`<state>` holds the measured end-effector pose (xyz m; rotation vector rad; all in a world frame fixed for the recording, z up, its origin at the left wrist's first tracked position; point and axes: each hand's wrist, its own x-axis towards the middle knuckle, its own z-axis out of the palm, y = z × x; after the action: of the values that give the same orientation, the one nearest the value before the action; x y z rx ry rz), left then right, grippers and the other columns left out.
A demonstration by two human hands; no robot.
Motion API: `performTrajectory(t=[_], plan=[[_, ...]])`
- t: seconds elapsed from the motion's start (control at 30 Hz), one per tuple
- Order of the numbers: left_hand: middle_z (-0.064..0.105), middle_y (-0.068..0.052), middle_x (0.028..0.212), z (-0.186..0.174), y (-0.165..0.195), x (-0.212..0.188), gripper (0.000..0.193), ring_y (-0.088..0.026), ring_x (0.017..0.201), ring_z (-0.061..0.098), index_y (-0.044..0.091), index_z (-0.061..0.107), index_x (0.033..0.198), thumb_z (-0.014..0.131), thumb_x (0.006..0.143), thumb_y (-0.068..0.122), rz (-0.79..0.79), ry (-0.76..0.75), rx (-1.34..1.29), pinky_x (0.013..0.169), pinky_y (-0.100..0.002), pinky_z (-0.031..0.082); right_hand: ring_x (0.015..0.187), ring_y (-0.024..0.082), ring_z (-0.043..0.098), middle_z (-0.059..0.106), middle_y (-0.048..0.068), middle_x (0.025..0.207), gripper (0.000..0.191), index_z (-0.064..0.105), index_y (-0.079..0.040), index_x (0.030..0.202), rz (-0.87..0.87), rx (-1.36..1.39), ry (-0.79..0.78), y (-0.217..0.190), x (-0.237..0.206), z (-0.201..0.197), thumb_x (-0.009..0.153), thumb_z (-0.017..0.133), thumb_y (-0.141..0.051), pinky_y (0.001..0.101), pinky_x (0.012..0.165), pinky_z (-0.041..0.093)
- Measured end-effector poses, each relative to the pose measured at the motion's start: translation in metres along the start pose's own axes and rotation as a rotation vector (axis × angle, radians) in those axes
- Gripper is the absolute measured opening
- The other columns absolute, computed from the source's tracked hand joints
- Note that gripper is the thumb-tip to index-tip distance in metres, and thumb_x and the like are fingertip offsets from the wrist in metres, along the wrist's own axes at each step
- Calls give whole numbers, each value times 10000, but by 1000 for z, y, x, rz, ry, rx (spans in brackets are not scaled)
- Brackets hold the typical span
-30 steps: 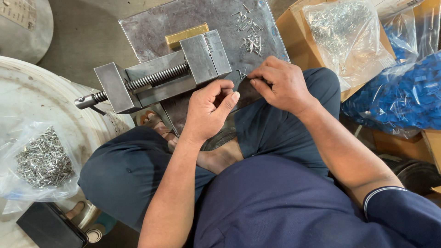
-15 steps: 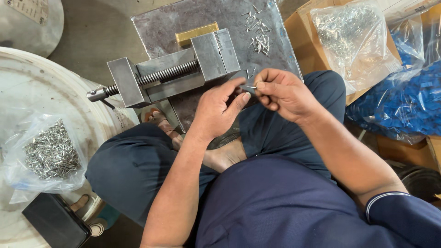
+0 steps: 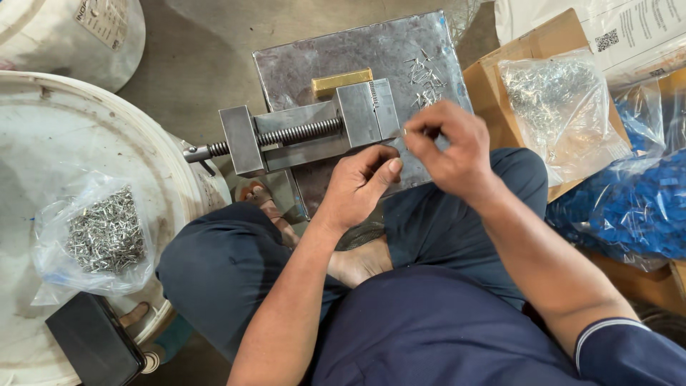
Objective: The person sits on the floor and uses a metal bench vise to assemble small metal fasteners. They pick up individual pieces from a plastic bag, place them into the vise jaws, and tighten the screw mechanism to secure them. The person repeats this process for multiple fasteners, placing the finished items on a metal plate.
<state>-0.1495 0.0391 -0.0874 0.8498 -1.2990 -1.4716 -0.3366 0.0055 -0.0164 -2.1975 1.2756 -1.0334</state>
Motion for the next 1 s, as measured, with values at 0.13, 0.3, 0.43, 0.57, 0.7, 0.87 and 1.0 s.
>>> performTrajectory(t=[0.13,0.3,0.43,0.57,0.7,0.87,1.0], plan=[[608,16,739,3,6,0,246,-61,654,518,2,693,1070,716,957,219,-56,39,107,606,-252,468,798,158,683,707,72,948,59,707,-21,1024,-80,20,1,-2,33,5,988,750,-40,283,714,541],[600,21,731,4,12,2,249,-56,646,527,1,697,1076,737,939,206,-70,42,94,603,-250,477,824,174,689,703,81,966,61,720,-14,1043,-120,-22,-52,-5,46,8,1002,749,-49,285,692,556],[626,19,738,4,12,3,267,-60,646,557,13,703,1079,748,936,234,-60,29,118,616,-250,499,822,170,696,702,80,966,52,721,-17,1040,-110,-31,-53,-5,46,9,1004,745,-44,280,691,565],[637,13,748,4,12,2,288,-67,654,575,15,705,1081,757,930,254,-57,32,137,628,-252,512,826,175,696,701,84,970,57,722,-13,1044,-114,-37,-58,-5,46,10,1003,749,-41,280,691,564],[642,13,751,3,13,2,289,-70,658,584,16,706,1083,755,931,257,-48,29,146,634,-252,513,833,174,701,697,93,995,71,727,-14,1067,-107,-26,-70,-7,46,10,1007,751,-42,280,697,571],[645,7,750,4,16,3,293,-80,659,583,15,707,1094,751,928,253,-67,36,150,636,-256,514,830,173,697,696,102,1008,116,731,-10,1105,-112,-29,-83,-5,45,7,995,751,-41,277,699,565],[667,4,781,3,15,3,282,-76,698,599,10,706,1099,747,940,239,-47,37,166,661,-250,518,810,159,680,684,91,958,141,736,-8,1134,-67,-63,-37,8,29,0,998,752,-40,270,710,549]])
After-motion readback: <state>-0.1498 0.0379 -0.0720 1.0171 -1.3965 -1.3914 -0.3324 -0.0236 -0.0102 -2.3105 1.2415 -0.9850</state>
